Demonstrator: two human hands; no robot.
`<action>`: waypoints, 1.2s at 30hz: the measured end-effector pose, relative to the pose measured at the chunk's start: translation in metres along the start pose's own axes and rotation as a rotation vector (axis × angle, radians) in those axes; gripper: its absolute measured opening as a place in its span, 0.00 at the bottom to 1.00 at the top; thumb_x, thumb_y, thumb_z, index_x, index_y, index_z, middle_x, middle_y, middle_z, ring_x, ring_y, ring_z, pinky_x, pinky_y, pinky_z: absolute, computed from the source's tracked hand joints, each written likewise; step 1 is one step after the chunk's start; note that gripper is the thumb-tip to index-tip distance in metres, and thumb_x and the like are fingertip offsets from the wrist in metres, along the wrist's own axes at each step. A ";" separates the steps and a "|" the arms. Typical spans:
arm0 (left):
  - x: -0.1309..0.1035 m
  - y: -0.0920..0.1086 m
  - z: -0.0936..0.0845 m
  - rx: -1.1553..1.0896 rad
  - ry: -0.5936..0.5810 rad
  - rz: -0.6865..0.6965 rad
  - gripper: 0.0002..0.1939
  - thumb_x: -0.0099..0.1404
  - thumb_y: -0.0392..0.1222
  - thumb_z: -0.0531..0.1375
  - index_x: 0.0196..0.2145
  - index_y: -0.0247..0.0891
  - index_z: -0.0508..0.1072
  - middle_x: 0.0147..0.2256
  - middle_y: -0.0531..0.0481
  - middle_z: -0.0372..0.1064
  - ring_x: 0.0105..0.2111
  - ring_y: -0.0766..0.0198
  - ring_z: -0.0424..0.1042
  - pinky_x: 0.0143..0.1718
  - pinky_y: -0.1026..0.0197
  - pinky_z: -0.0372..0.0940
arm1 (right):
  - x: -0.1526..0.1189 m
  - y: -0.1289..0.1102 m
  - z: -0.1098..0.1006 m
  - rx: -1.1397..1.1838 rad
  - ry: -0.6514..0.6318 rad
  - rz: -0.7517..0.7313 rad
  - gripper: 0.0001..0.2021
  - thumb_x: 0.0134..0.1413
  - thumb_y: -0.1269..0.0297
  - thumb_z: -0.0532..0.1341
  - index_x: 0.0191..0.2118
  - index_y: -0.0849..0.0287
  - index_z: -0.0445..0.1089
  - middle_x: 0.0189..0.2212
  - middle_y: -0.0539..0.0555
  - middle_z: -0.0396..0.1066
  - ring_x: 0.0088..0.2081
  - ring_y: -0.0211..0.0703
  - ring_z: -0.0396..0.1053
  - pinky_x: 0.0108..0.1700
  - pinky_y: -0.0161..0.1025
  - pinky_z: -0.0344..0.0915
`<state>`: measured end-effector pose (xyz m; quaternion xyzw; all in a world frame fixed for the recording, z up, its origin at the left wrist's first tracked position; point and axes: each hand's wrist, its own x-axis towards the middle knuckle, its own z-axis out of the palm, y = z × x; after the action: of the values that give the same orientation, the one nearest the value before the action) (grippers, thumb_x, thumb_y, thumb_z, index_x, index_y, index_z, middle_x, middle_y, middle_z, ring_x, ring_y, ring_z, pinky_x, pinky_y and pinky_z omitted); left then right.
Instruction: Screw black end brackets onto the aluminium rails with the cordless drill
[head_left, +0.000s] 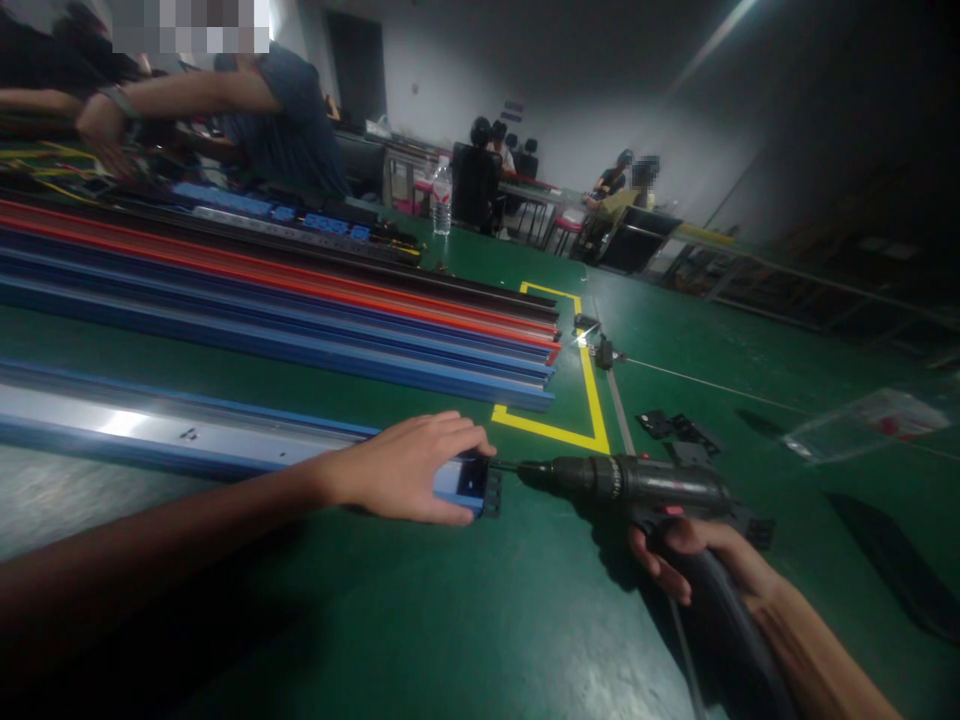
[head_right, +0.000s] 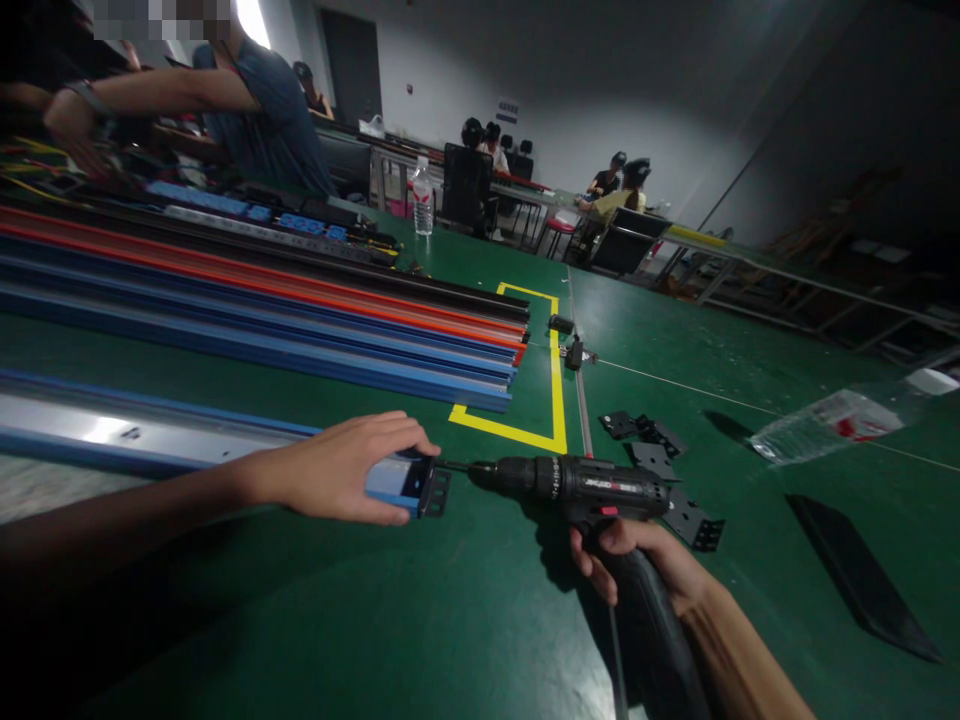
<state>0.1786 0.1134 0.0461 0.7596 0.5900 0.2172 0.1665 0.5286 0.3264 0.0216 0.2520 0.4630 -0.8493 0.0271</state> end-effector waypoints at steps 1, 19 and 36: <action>0.000 0.000 0.000 -0.002 0.002 0.001 0.31 0.58 0.57 0.67 0.56 0.43 0.68 0.48 0.48 0.69 0.49 0.53 0.68 0.50 0.53 0.62 | 0.000 0.000 0.000 0.000 0.002 0.004 0.15 0.46 0.63 0.65 0.37 0.69 0.80 0.27 0.60 0.76 0.20 0.36 0.72 0.22 0.28 0.67; -0.001 0.000 0.001 -0.017 0.015 -0.003 0.32 0.57 0.57 0.68 0.56 0.43 0.68 0.49 0.47 0.69 0.49 0.52 0.69 0.50 0.52 0.62 | -0.001 -0.002 0.001 0.002 -0.015 0.022 0.15 0.46 0.62 0.66 0.39 0.68 0.80 0.30 0.60 0.78 0.22 0.37 0.74 0.25 0.28 0.69; -0.003 -0.004 0.003 -0.016 -0.001 -0.012 0.32 0.58 0.57 0.68 0.57 0.45 0.67 0.51 0.46 0.67 0.51 0.51 0.68 0.52 0.50 0.62 | -0.002 -0.004 0.006 0.007 -0.016 0.016 0.14 0.49 0.64 0.64 0.39 0.68 0.79 0.32 0.60 0.78 0.25 0.37 0.74 0.28 0.28 0.70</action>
<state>0.1767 0.1115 0.0414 0.7548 0.5928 0.2204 0.1740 0.5264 0.3232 0.0281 0.2489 0.4577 -0.8528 0.0366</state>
